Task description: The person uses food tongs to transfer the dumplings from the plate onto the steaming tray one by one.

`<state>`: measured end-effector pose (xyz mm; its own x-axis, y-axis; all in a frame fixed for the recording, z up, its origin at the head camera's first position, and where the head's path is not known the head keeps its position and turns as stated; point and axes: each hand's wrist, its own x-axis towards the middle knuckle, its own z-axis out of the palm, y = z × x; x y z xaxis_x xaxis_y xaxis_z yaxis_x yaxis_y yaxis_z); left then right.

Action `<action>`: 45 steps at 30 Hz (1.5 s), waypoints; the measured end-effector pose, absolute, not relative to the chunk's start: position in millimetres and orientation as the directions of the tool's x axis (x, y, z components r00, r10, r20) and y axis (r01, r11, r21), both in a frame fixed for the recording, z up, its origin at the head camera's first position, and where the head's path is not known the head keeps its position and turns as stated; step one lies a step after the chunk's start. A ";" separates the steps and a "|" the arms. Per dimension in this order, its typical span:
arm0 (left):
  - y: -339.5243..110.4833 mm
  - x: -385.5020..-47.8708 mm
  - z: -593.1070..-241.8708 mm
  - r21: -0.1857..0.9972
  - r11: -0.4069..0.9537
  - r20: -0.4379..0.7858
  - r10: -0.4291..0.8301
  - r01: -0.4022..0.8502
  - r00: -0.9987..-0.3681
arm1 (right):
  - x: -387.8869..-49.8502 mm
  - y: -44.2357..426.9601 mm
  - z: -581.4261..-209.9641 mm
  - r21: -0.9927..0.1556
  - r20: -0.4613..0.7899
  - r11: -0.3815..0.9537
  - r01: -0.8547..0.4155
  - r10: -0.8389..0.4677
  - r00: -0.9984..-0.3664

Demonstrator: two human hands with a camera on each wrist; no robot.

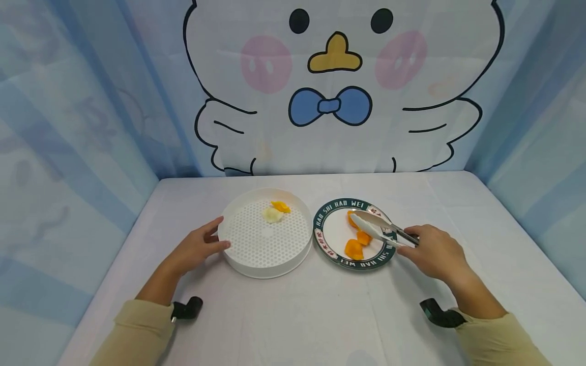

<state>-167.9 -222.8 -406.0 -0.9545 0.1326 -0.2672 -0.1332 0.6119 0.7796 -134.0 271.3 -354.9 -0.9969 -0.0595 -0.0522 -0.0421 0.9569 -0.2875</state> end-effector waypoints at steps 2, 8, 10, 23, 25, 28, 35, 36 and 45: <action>-222.4 -168.2 -405.8 0.778 0.614 -0.269 0.132 -0.134 -0.954 | -135.2 270.3 -356.5 -0.295 -0.042 0.955 -0.046 -0.061 -0.997; -221.9 -168.8 -405.5 0.775 0.617 -0.274 0.131 -0.138 -0.953 | -136.8 268.7 -359.6 -0.325 -0.019 0.945 -0.045 -0.054 -0.998; -221.8 -168.9 -405.3 0.773 0.619 -0.275 0.130 -0.138 -0.953 | -136.8 268.2 -359.1 -0.331 -0.013 0.943 -0.045 -0.052 -0.999; -221.7 -168.3 -405.0 0.764 0.626 -0.290 0.117 -0.156 -0.950 | -134.8 258.5 -357.9 -0.406 -0.078 0.913 -0.040 -0.078 -0.994; -221.6 -168.2 -405.0 0.764 0.625 -0.292 0.116 -0.159 -0.949 | -133.7 257.3 -358.7 -0.425 -0.086 0.904 -0.042 -0.087 -0.992; -221.8 -168.3 -405.1 0.764 0.626 -0.290 0.117 -0.156 -0.950 | -131.8 254.0 -359.9 -0.447 -0.096 0.893 -0.045 -0.098 -0.990; -222.8 -168.6 -406.0 0.772 0.619 -0.284 0.128 -0.147 -0.950 | -129.1 247.5 -361.6 -0.448 -0.100 0.890 -0.088 -0.148 -0.984; -223.0 -168.5 -405.9 0.772 0.618 -0.284 0.129 -0.147 -0.950 | -129.1 246.7 -361.7 -0.443 -0.102 0.891 -0.095 -0.156 -0.983; -222.3 -167.3 -404.4 0.772 0.619 -0.286 0.129 -0.148 -0.950 | -129.3 239.9 -362.5 -0.407 -0.102 0.907 -0.104 -0.158 -0.982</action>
<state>-167.3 -222.3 -404.4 -0.9496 0.1286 -0.2858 -0.1485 0.6185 0.7716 -129.3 239.9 -362.5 -0.9822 -0.1581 -0.1016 -0.1039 0.9074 -0.4071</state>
